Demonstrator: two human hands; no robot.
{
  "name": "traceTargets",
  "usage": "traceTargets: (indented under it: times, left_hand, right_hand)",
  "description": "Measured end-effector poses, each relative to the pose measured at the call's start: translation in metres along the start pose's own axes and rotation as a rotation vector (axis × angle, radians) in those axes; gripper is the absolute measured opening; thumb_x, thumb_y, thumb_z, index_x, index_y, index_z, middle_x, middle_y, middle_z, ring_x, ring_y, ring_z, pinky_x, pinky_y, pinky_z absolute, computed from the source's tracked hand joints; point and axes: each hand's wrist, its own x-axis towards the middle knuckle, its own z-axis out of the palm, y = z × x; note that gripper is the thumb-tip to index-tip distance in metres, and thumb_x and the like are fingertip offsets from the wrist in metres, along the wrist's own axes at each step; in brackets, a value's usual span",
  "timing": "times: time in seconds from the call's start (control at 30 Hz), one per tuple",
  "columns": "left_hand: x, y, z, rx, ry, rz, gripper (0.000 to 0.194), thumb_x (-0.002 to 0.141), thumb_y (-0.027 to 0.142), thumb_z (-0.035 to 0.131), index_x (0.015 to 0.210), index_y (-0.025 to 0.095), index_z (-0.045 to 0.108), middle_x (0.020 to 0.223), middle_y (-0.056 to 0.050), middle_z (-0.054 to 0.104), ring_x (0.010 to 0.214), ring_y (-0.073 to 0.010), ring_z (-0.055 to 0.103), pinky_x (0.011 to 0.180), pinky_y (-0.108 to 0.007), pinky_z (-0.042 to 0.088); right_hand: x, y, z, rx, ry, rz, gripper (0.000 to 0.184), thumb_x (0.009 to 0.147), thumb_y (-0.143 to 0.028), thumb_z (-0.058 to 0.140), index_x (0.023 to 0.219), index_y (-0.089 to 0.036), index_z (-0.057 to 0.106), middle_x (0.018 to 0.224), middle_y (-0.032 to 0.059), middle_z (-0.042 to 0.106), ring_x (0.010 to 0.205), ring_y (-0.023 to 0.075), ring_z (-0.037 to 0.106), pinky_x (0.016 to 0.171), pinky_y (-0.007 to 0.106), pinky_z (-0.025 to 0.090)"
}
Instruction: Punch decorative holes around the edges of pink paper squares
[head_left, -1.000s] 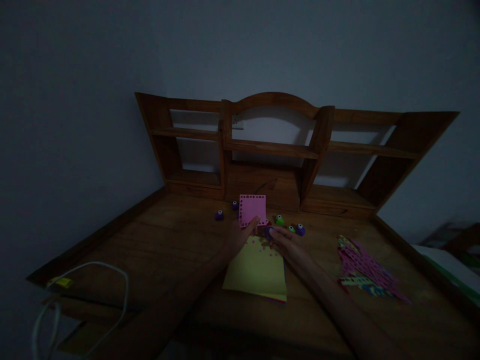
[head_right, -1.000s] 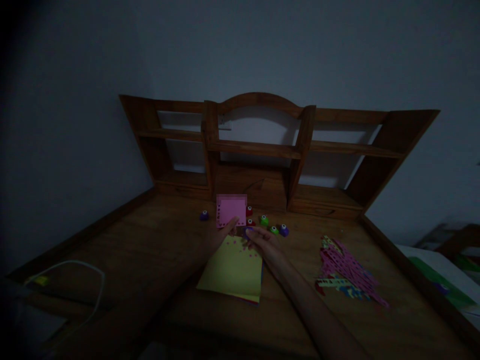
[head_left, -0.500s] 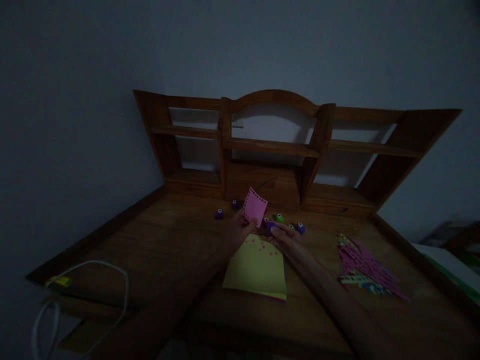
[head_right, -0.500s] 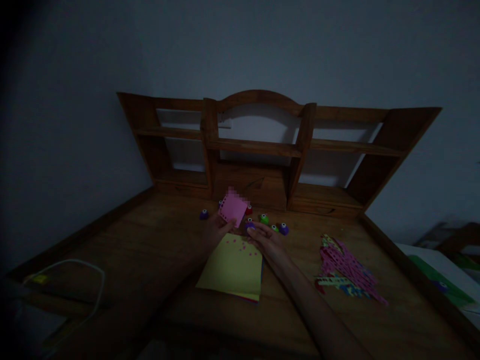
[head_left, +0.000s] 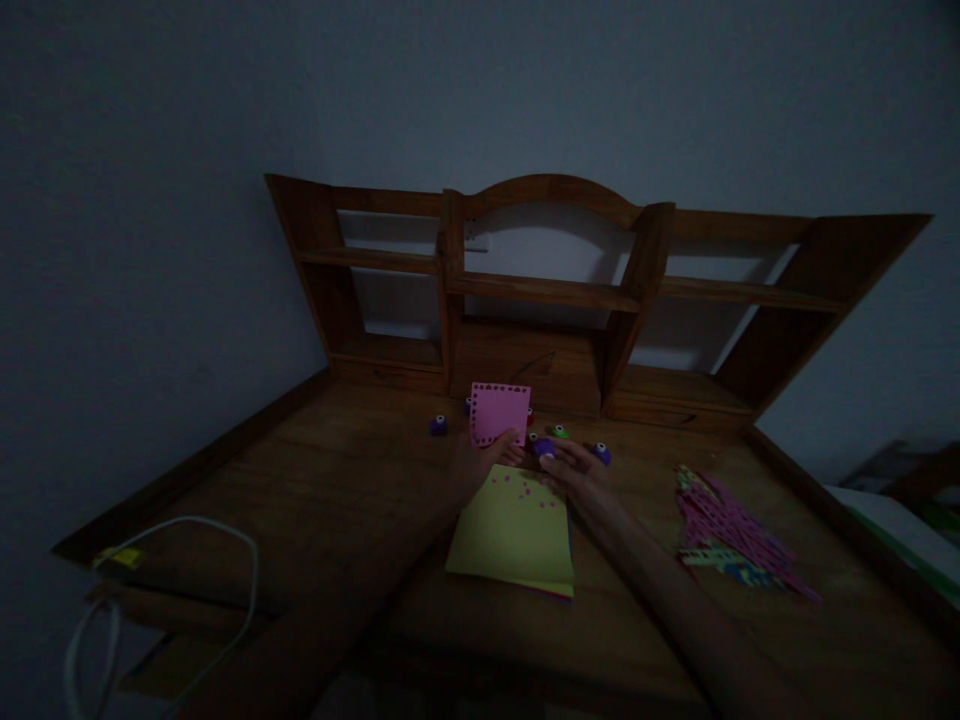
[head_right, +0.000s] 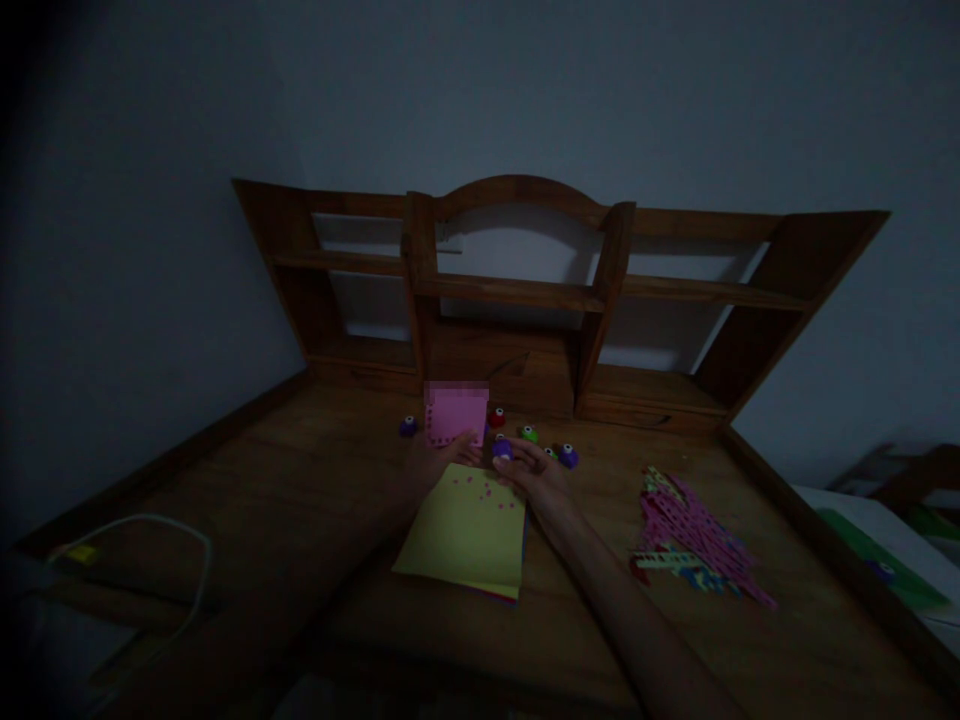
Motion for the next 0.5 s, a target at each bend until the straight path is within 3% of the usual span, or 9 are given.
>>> traceTargets:
  times: [0.23,0.33,0.5]
  left_hand:
    - [0.0,-0.0048,-0.0013,0.093,-0.048,0.105,0.025,0.079,0.036,0.065,0.086,0.013,0.07,0.08,-0.009,0.074,0.072,-0.0228,0.07,0.068,-0.033,0.057]
    - [0.0007,-0.0073,-0.0033,0.126,-0.074,0.131,0.027,0.079,0.037,0.065,0.091,0.013,0.07,0.086,-0.01,0.074,0.08,-0.0238,0.07,0.073,-0.034,0.057]
    - [-0.0014,-0.0051,-0.0025,0.082,-0.11,0.127,0.03,0.08,0.04,0.063,0.09,0.012,0.069,0.085,-0.012,0.073,0.074,-0.0234,0.07,0.069,-0.034,0.057]
  right_hand:
    - [0.0039,0.0015,-0.0013,0.01,0.02,0.003,0.034,0.067,-0.039,0.078,0.095,-0.02,0.071,0.08,0.0039,0.07,0.07,0.0166,0.063,0.068,0.031,0.052]
    - [0.0045,0.0032,-0.0006,-0.029,0.027,-0.056,0.037,0.065,-0.04,0.079,0.096,-0.02,0.072,0.081,0.0041,0.071,0.071,0.0177,0.063,0.069,0.033,0.051]
    - [0.0018,0.0035,0.0008,-0.12,0.007,-0.095,0.041,0.065,-0.04,0.079,0.101,-0.022,0.07,0.085,0.0044,0.072,0.072,0.0178,0.063,0.071,0.033,0.049]
